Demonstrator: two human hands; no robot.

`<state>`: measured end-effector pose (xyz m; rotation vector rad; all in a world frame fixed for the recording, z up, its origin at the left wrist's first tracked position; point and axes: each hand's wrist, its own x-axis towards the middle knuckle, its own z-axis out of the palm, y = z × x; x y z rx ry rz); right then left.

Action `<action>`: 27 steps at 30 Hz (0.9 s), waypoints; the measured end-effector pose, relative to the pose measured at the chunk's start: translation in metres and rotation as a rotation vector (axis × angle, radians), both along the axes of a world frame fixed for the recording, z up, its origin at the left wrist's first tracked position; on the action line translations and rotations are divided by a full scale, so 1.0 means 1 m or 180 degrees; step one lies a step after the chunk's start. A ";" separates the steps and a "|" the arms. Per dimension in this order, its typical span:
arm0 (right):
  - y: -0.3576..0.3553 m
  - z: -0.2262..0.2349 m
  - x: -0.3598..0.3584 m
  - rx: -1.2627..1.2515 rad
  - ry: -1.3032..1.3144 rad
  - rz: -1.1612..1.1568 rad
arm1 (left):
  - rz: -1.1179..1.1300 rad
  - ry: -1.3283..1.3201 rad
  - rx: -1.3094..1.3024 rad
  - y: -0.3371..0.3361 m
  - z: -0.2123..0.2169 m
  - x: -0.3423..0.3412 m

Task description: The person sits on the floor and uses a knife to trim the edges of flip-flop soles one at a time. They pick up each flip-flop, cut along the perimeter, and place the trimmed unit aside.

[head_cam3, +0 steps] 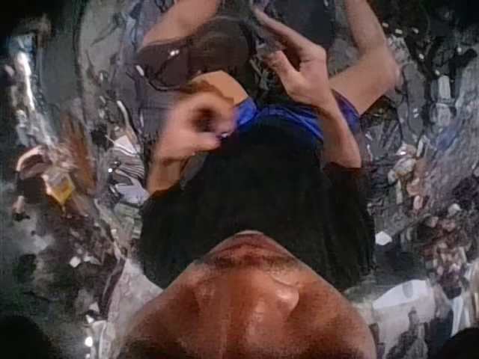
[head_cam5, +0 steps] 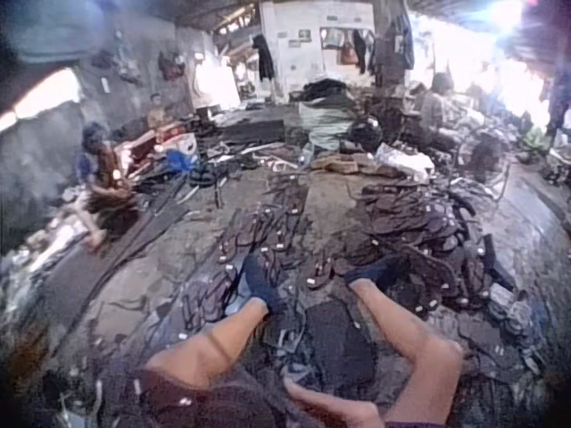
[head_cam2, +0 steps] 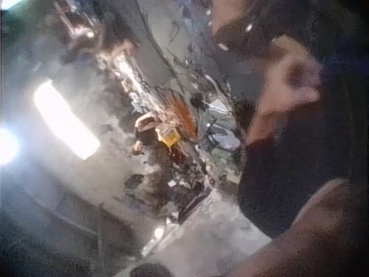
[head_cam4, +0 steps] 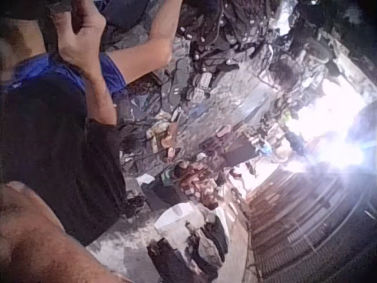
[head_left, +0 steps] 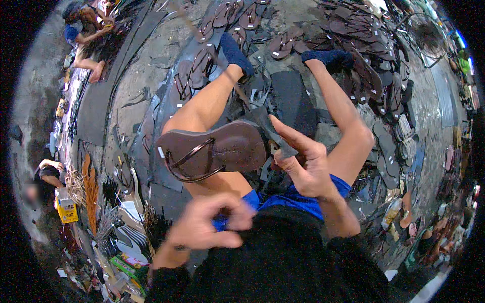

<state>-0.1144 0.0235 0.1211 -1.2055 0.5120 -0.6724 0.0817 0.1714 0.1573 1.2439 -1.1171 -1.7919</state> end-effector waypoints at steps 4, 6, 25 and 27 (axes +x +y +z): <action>0.028 -0.025 -0.013 0.0049 0.0309 -0.0240 | 0.3577 0.2182 0.0135 -0.023 -0.062 -0.074; 0.034 -0.033 -0.021 -0.0347 0.0749 -0.0481 | 0.3747 0.2329 0.0121 -0.048 -0.069 -0.075; 0.104 -0.036 -0.058 -0.0839 0.2167 -0.0250 | 0.4399 0.1053 0.0651 0.009 -0.135 -0.074; 0.102 -0.041 -0.045 -0.0778 0.2031 -0.0250 | 0.4027 0.1176 0.0749 0.023 -0.150 -0.061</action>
